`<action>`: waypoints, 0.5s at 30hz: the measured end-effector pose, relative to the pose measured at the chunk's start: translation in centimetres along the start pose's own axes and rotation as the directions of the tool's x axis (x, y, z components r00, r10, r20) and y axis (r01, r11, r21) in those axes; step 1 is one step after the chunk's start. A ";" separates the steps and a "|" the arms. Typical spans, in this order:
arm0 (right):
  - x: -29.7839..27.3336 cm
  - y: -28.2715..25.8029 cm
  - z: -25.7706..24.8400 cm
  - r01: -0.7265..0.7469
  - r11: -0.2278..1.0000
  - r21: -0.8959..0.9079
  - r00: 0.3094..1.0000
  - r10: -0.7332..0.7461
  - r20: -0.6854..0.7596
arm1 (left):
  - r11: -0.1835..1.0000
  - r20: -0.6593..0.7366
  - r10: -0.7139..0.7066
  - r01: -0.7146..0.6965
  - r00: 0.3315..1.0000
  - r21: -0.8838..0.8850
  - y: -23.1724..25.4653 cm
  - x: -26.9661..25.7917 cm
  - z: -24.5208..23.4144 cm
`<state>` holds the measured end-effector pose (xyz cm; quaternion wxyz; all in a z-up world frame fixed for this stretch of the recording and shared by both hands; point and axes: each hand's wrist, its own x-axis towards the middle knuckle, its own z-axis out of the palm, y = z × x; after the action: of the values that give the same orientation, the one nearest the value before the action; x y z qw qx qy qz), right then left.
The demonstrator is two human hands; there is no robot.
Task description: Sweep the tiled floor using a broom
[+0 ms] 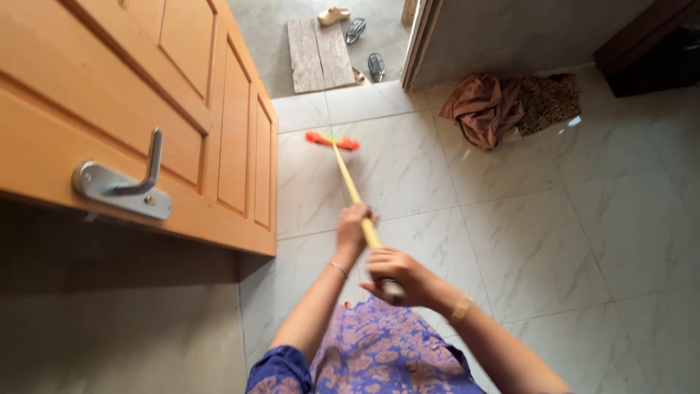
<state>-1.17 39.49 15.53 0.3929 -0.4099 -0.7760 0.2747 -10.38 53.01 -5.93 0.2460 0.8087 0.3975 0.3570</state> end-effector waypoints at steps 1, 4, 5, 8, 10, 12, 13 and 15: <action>-0.7 -0.7 -2.4 -0.020 1.000 0.006 1.000 0.020 -0.010 | 0.997 -0.008 0.046 -0.046 0.999 -0.064 2.4 0.5 0.3; -2.4 -4.2 -10.9 -0.171 0.985 0.017 0.983 0.171 -0.071 | 0.958 0.039 0.098 -0.083 0.994 -0.275 9.8 1.5 2.8; -3.1 -5.7 -13.8 -0.302 0.953 0.036 0.945 0.304 -0.119 | 0.909 0.102 0.109 -0.058 0.989 -0.413 12.3 1.4 3.8; -4.3 -9.6 -19.3 -0.014 0.871 0.491 0.916 0.208 -0.344 | 0.741 0.268 0.242 0.001 0.932 -0.671 22.7 1.5 0.8; -5.6 -9.1 -19.6 -0.079 0.833 0.547 0.851 0.342 -0.399 | 0.743 0.371 0.308 0.022 0.876 -0.669 24.6 0.5 2.5; -6.1 -7.3 -19.5 -0.133 0.784 0.607 0.763 0.472 -0.442 | 0.745 0.468 0.370 0.044 0.803 -0.665 25.0 -1.4 5.2; -5.9 -5.7 -19.2 -0.275 0.776 0.568 0.806 0.508 -0.303 | 0.764 0.571 0.418 0.068 0.707 -0.642 24.4 -2.8 7.2; -5.9 -1.9 -17.5 -0.407 0.761 0.505 0.823 0.545 -0.158 | 0.782 0.662 0.457 0.085 0.594 -0.617 22.9 -5.4 10.6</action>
<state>14.73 35.28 24.16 0.5042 -0.5294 -0.4913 0.4735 6.19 34.49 0.95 0.5911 0.8004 0.0245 0.0966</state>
